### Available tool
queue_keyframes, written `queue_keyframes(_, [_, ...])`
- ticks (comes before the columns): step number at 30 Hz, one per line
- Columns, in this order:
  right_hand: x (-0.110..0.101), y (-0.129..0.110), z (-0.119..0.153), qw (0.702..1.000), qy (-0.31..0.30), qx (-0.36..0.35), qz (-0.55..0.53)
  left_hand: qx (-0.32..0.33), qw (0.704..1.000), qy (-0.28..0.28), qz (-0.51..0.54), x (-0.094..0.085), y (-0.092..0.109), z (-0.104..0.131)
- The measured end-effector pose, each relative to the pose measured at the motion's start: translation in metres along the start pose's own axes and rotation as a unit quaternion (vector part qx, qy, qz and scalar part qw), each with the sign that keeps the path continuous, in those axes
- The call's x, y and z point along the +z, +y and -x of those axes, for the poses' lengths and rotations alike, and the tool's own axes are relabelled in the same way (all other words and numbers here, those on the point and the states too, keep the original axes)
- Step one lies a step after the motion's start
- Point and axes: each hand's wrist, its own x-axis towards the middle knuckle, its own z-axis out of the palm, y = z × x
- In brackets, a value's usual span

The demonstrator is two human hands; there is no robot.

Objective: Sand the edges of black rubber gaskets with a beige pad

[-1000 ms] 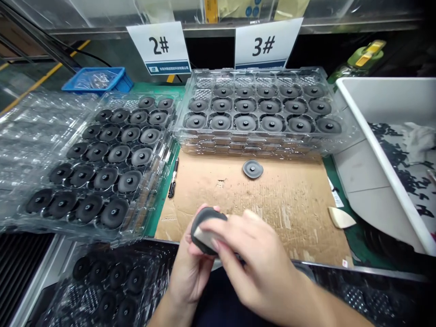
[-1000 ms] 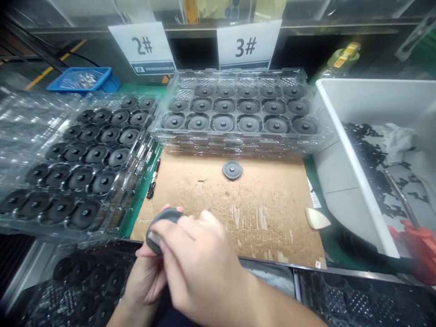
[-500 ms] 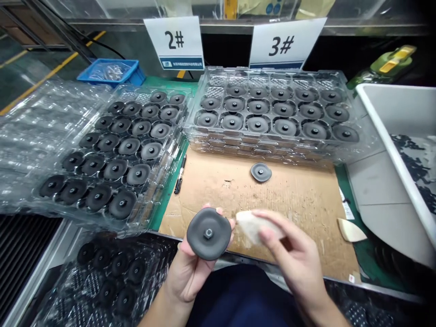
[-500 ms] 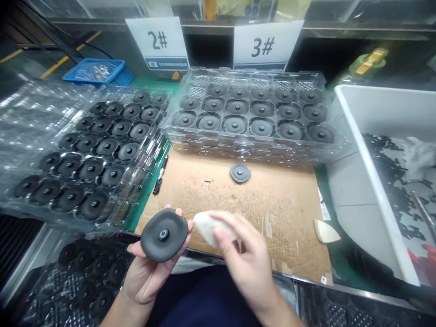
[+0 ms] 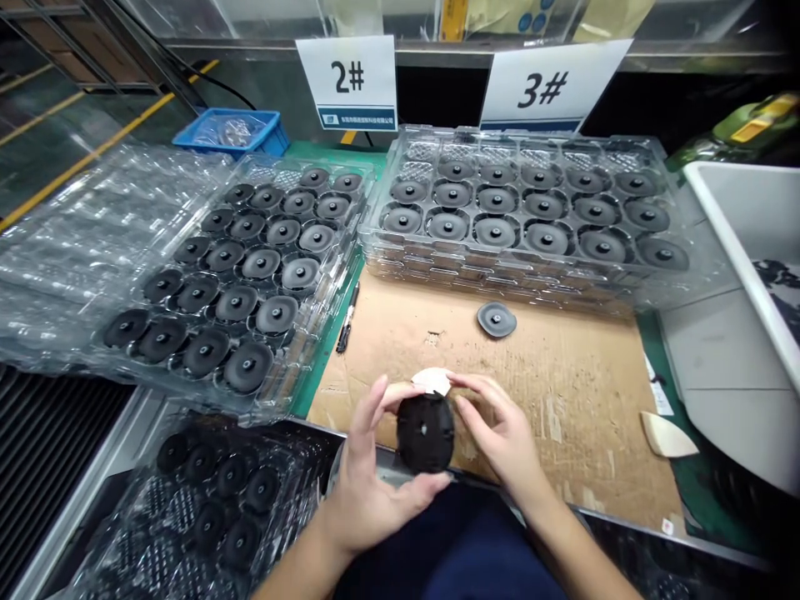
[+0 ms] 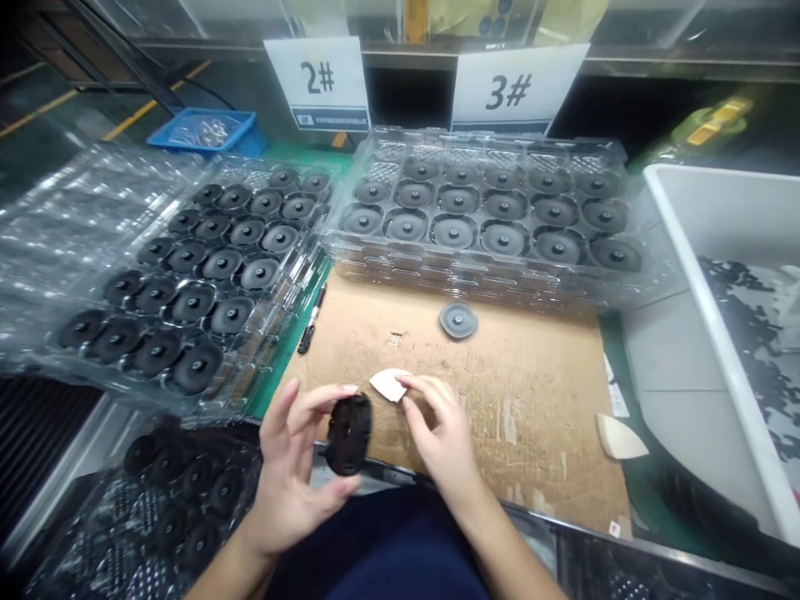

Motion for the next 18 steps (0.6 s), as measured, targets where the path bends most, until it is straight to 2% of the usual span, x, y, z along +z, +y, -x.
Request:
queue_keyframes(1, [-0.005, -0.002, 0.004, 1.000, 0.000, 0.014, -0.019, 0.039, 0.996, -0.014, -0.073, -0.001, -0.003, 0.000])
queue_keyframes(3, [-0.014, -0.006, 0.012, 0.998, 0.006, 0.040, -0.052, 0.079, 0.985, -0.044, -0.146, -0.002, -0.007, -0.001])
queue_keyframes(7, [-0.026, -0.017, 0.024, 0.992, 0.021, 0.063, -0.108, 0.097, 0.977, -0.073, -0.178, -0.002, -0.008, 0.002])
queue_keyframes(10, [-0.030, -0.029, 0.028, 0.981, 0.024, 0.077, -0.177, 0.091, 0.979, -0.062, -0.174, -0.002, -0.006, 0.004])
queue_keyframes(12, [-0.030, -0.037, 0.029, 0.977, 0.000, 0.079, -0.198, 0.093, 0.980, -0.049, -0.169, -0.003, -0.005, 0.005])
queue_keyframes(14, [-0.029, -0.044, 0.028, 0.979, -0.054, 0.072, -0.182, 0.089, 0.981, -0.042, -0.165, -0.003, -0.004, 0.006])
queue_keyframes(16, [-0.026, -0.048, 0.026, 0.978, -0.112, 0.062, -0.164, 0.068, 0.983, -0.042, -0.163, -0.004, -0.003, 0.006])
queue_keyframes(18, [-0.022, -0.048, 0.023, 0.965, -0.135, 0.082, -0.209, 0.035, 0.984, -0.060, -0.166, -0.005, -0.001, 0.006])
